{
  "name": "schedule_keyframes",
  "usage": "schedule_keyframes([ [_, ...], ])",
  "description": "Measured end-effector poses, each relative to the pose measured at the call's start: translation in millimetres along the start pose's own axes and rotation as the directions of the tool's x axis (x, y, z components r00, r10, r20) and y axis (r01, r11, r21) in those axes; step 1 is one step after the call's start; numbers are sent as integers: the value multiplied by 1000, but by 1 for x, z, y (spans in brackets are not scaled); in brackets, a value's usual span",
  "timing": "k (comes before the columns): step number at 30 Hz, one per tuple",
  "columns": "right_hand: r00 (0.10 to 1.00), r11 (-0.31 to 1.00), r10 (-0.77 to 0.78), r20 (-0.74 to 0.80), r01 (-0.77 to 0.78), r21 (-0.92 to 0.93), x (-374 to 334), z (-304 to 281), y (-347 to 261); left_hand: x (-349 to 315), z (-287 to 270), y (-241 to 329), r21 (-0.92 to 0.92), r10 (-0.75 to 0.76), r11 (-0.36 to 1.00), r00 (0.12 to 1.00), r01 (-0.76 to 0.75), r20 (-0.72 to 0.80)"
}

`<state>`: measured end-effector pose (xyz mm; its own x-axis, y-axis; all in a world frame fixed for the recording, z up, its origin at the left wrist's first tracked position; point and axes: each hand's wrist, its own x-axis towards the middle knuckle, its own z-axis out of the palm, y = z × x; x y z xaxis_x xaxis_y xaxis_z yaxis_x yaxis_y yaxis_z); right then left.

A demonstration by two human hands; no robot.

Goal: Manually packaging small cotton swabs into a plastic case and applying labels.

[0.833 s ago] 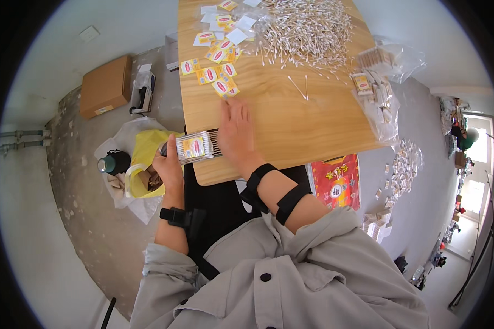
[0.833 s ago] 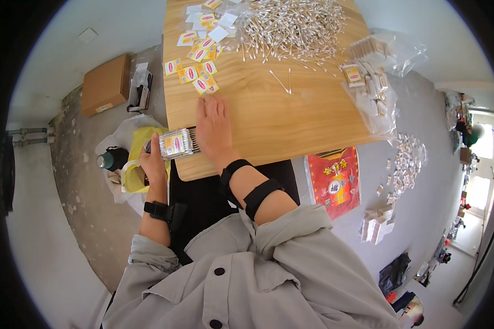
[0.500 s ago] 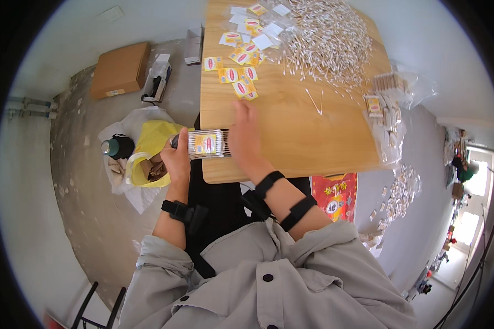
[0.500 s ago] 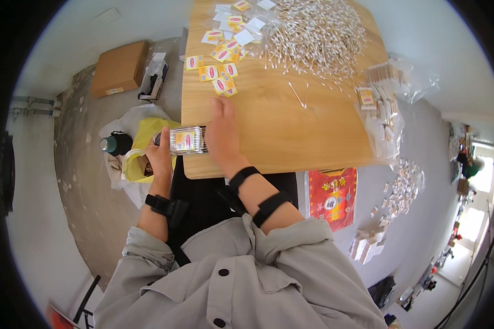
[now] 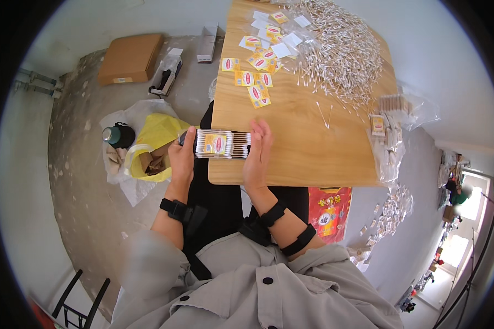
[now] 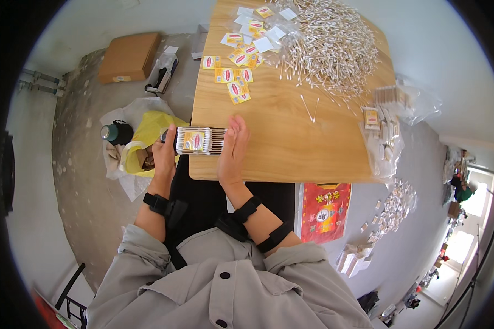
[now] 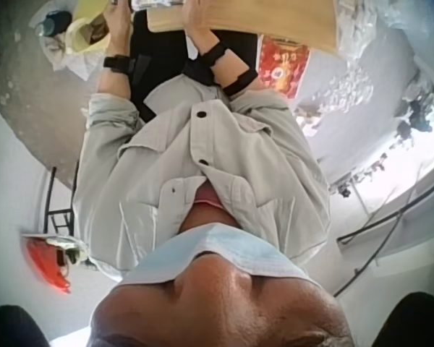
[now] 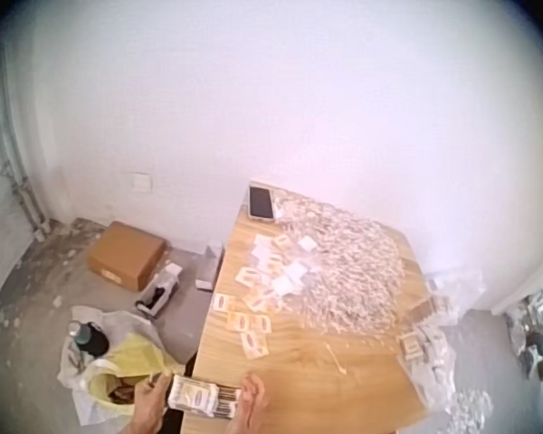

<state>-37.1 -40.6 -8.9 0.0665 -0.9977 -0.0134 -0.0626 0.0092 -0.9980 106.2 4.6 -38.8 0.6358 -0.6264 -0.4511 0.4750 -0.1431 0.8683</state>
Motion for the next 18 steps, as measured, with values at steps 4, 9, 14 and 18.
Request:
schedule_keyframes([
  [4,999,995,-13,31,16,-94,-3,3,-1,2,-3,-7,3,142,990,989,-142,33],
  [9,993,997,35,111,-42,68,-3,11,4,-2,-1,-2,40,178,983,981,-181,83],
  [14,991,995,30,131,-42,91,-8,24,-5,0,-4,-8,70,188,978,977,-195,104],
  [18,985,997,31,170,-43,69,-6,25,-1,3,-7,-10,78,176,980,979,-184,101],
])
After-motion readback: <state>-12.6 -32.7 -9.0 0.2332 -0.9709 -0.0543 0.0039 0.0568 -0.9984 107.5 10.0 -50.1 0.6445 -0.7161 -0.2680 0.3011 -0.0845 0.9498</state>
